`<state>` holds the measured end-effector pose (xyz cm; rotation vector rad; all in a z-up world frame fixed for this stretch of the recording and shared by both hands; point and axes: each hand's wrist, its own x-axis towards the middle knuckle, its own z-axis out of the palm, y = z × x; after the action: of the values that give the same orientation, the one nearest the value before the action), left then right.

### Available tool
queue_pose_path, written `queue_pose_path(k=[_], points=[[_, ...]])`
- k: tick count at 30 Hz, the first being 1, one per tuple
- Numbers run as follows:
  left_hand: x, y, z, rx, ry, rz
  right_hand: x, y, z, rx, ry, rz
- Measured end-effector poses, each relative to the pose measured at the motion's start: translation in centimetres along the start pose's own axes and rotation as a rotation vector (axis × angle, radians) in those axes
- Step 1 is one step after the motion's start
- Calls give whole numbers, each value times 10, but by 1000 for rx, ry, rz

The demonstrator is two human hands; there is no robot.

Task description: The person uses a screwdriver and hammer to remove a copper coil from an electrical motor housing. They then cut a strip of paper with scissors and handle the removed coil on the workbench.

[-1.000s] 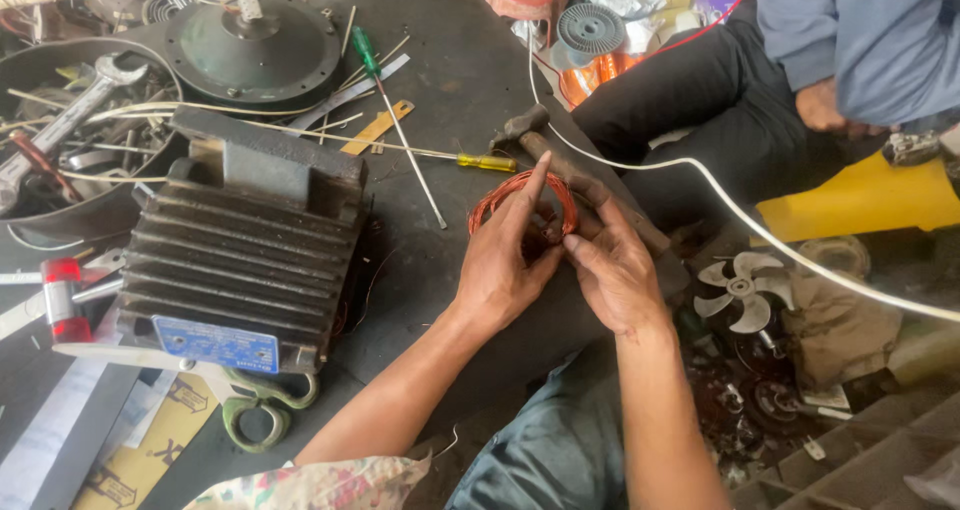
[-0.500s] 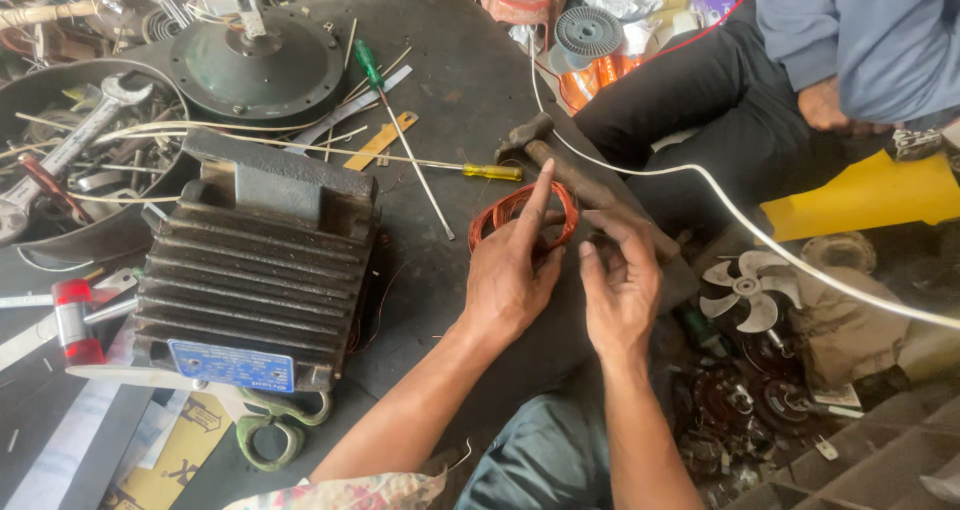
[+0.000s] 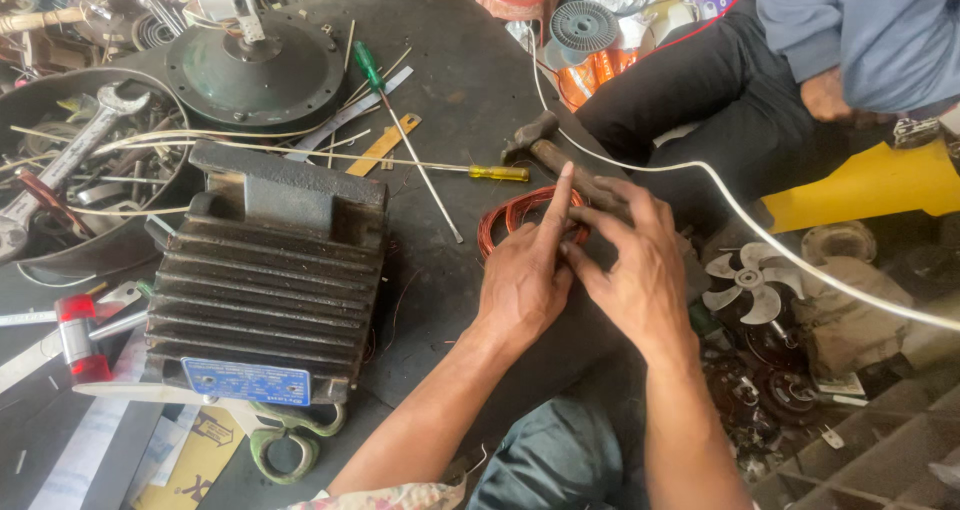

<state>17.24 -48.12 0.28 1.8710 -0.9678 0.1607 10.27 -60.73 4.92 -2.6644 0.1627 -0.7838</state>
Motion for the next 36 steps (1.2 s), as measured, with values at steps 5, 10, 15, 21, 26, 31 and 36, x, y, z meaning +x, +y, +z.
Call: queue_pose_path(k=[5,10,15,21,26,31,36], points=[[-1,4,-4,-51,-34,31,13,0,-10,-60,-170,4],[1,6,-7,-58,8,-4,21,5,-12,8,-275,-7],[0,5,-9,-90,92,68,13,5,-11,149,-49,-72],[1,-1,-5,-101,6,35,-2,7,-8,215,105,-70],[2,-1,-6,-132,-23,-12,6,12,-8,194,41,-111],[2,0,-8,-170,-26,-21,20,15,-6,41,62,-269],[4,2,-11,-174,-26,-14,36,16,-6,19,77,-346]])
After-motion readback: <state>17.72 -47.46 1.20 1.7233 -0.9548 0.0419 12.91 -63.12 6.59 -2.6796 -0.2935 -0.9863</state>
